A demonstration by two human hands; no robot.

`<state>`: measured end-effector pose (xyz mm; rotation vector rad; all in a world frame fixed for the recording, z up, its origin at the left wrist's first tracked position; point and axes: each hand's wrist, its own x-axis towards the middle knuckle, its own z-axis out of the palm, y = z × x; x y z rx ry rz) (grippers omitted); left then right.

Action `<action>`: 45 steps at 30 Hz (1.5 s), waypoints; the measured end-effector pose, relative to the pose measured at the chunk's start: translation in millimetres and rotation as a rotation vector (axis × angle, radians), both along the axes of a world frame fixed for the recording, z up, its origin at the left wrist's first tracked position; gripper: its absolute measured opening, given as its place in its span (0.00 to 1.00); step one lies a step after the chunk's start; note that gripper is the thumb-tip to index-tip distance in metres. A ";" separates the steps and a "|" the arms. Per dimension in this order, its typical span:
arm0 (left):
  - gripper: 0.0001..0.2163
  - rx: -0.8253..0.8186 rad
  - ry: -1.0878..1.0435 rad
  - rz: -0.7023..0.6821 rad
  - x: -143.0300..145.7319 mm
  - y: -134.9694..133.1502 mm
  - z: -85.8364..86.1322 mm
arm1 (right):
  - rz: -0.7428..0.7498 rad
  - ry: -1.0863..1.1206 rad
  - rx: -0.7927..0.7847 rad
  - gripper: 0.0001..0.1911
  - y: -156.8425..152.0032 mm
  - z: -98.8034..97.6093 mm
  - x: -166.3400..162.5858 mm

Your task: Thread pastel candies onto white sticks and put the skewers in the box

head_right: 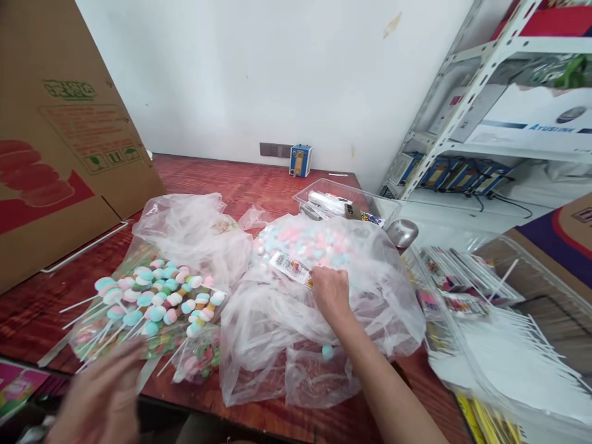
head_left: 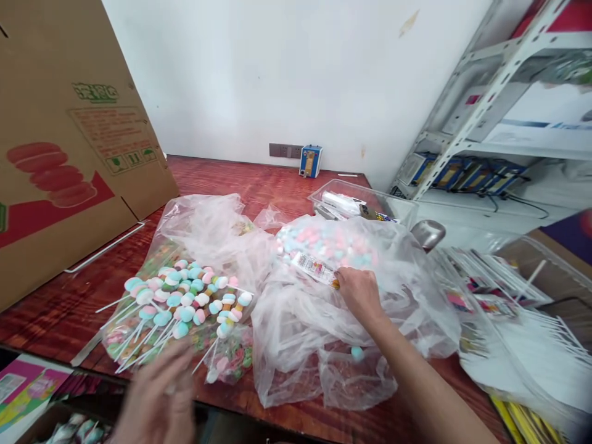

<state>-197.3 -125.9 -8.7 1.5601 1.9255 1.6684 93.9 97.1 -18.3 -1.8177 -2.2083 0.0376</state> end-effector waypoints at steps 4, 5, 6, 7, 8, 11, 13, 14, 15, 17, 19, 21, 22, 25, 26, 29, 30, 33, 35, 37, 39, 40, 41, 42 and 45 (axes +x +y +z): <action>0.12 -0.508 -0.944 -0.614 119.4 63.6 1.1 | 0.105 0.001 0.068 0.13 -19.5 24.6 9.6; 0.15 -0.585 -1.184 -0.735 143.9 78.8 0.8 | 0.128 0.002 0.080 0.14 -25.0 32.0 13.6; 0.18 -0.590 -1.377 -0.848 163.9 92.8 0.2 | 0.157 0.013 0.083 0.14 -30.8 39.7 18.3; 0.20 -0.534 -1.526 -0.923 179.3 105.2 -0.6 | 0.194 0.049 0.073 0.14 -36.9 47.5 23.8; 0.22 -0.459 -1.638 -0.970 190.2 115.8 -1.6 | 0.235 0.111 0.045 0.14 -43.2 55.2 29.8; 0.21 -0.290 -1.773 -0.967 203.4 134.2 -3.9 | 0.339 0.412 -0.100 0.14 -62.0 73.3 47.4; 0.16 -0.270 -1.748 -0.873 203.5 136.5 -3.7 | 0.333 0.578 -0.177 0.10 -73.6 77.2 55.6; 0.13 -0.275 -1.718 -0.812 202.7 135.5 -3.0 | 0.306 0.637 -0.191 0.10 -79.0 76.0 57.9; 0.11 -0.285 -1.684 -0.751 201.8 133.7 -1.9 | 0.270 0.688 -0.195 0.10 -84.2 72.9 58.9; 0.11 -0.296 -1.623 -0.649 200.6 128.6 0.5 | 0.195 0.762 -0.187 0.09 -93.9 62.7 57.2; 0.12 -0.285 -1.586 -0.579 199.8 123.0 2.3 | 0.138 0.779 -0.171 0.09 -102.6 50.8 51.2; 0.13 -0.270 -1.585 -0.536 198.5 117.6 2.6 | 0.096 0.737 -0.129 0.15 -109.8 41.2 43.2; 0.14 -0.263 -1.595 -0.529 197.4 115.0 2.1 | 0.080 0.706 -0.092 0.18 -112.7 38.0 39.0; 0.13 -0.260 -1.657 -0.589 190.9 108.9 -1.6 | 0.091 0.625 0.027 0.22 -119.1 34.4 28.3; 0.12 -0.271 -1.681 -0.616 187.7 107.6 -3.1 | 0.116 0.609 0.052 0.23 -120.9 34.6 25.7; 0.13 -0.306 -1.776 -0.615 176.0 106.5 -7.1 | 0.172 0.630 0.060 0.25 -128.4 36.7 19.7; 0.13 -0.312 -1.816 -0.593 172.0 106.9 -8.0 | 0.166 0.664 0.056 0.25 -131.8 37.3 17.9; 0.12 -0.315 -1.942 -0.524 161.7 108.7 -8.9 | 0.105 0.784 0.093 0.21 -143.7 38.7 11.3; 0.11 -0.310 -1.989 -0.493 158.0 108.9 -7.9 | 0.121 0.812 0.173 0.17 -151.3 39.3 5.8; 0.09 -0.292 -1.998 -0.466 156.5 107.3 -6.0 | 0.206 0.786 0.254 0.15 -157.5 39.5 0.2; 0.09 -0.268 -1.971 -0.455 154.2 103.7 -3.5 | 0.285 0.756 0.298 0.16 -161.8 39.4 -4.4; 0.10 -0.256 -1.949 -0.456 150.9 101.2 -2.1 | 0.287 0.761 0.311 0.16 -163.2 39.1 -6.4; 0.11 -0.239 -1.920 -0.458 145.0 98.5 -0.5 | 0.257 0.786 0.317 0.16 -164.1 38.5 -8.6; 0.12 -0.213 -1.888 -0.451 135.9 95.5 1.4 | 0.201 0.827 0.305 0.16 -164.3 37.5 -11.8; 0.16 -0.071 -1.776 -0.333 87.2 82.3 11.5 | 0.077 0.996 0.062 0.14 -162.3 30.0 -34.3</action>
